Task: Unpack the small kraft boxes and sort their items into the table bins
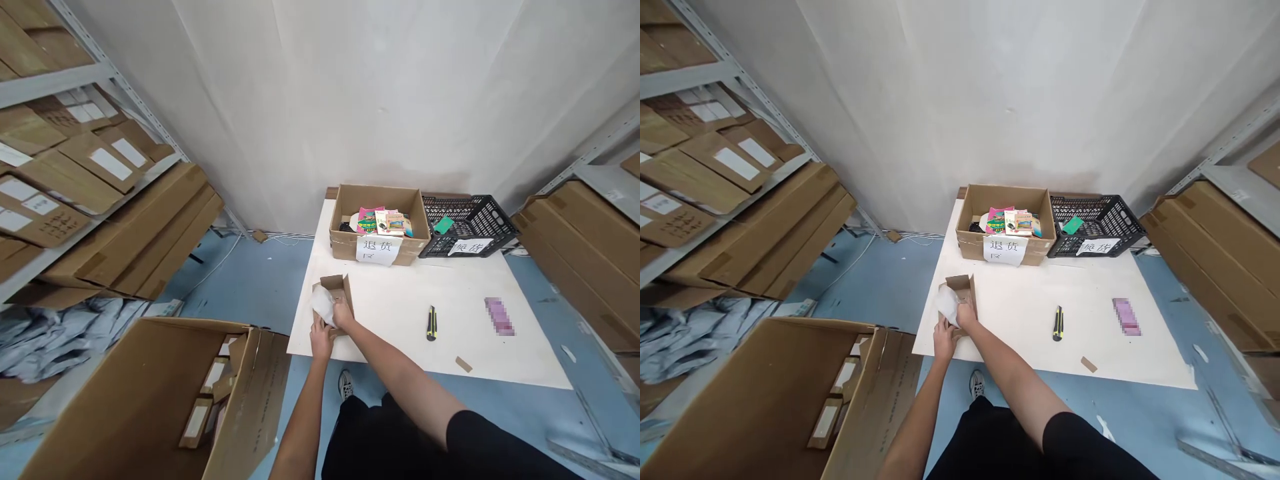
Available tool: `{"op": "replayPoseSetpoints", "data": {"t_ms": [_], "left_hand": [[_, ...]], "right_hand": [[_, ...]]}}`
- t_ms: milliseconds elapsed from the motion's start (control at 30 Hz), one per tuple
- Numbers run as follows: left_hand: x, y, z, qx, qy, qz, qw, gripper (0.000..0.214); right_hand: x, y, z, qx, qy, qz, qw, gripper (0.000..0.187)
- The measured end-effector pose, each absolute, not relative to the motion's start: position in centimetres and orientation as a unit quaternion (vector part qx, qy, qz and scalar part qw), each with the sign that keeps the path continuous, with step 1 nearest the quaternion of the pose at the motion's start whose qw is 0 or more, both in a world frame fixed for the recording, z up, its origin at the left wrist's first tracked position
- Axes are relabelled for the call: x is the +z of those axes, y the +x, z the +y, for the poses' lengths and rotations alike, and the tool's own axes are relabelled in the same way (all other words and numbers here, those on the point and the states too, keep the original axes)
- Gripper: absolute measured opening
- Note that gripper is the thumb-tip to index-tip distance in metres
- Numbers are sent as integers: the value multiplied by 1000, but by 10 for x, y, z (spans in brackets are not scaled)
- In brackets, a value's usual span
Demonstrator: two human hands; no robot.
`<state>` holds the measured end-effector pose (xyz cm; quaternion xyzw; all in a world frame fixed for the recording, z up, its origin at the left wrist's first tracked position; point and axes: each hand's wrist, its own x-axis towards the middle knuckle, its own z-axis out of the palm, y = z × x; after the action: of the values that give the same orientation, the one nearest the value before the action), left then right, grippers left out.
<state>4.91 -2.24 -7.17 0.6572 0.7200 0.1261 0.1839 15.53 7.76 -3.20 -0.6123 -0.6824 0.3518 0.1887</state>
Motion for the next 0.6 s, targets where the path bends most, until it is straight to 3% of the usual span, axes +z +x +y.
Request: {"op": "replayPoseSetpoints", "data": {"t_ms": [100,167,333,500,600], "left_hand": [[-69,48,-21,128,683,698,170,15],[-64,50,-19,142,707,673,164,14],[-40,72,-9,178,750,620,144,16],[-6,135,13,187,809,545,117,21],[15,204,24,189,845,488,112,18]], "right_hand": [[-46,174,66,321,-613,-710,130,68],[-48,191,53,279,-599,-731,169,75],[-31,249,9,185,-551,-754,306,58],[-6,330,-23,143,-644,-709,250,46],[10,392,-38,127,-710,-666,192,51]]}}
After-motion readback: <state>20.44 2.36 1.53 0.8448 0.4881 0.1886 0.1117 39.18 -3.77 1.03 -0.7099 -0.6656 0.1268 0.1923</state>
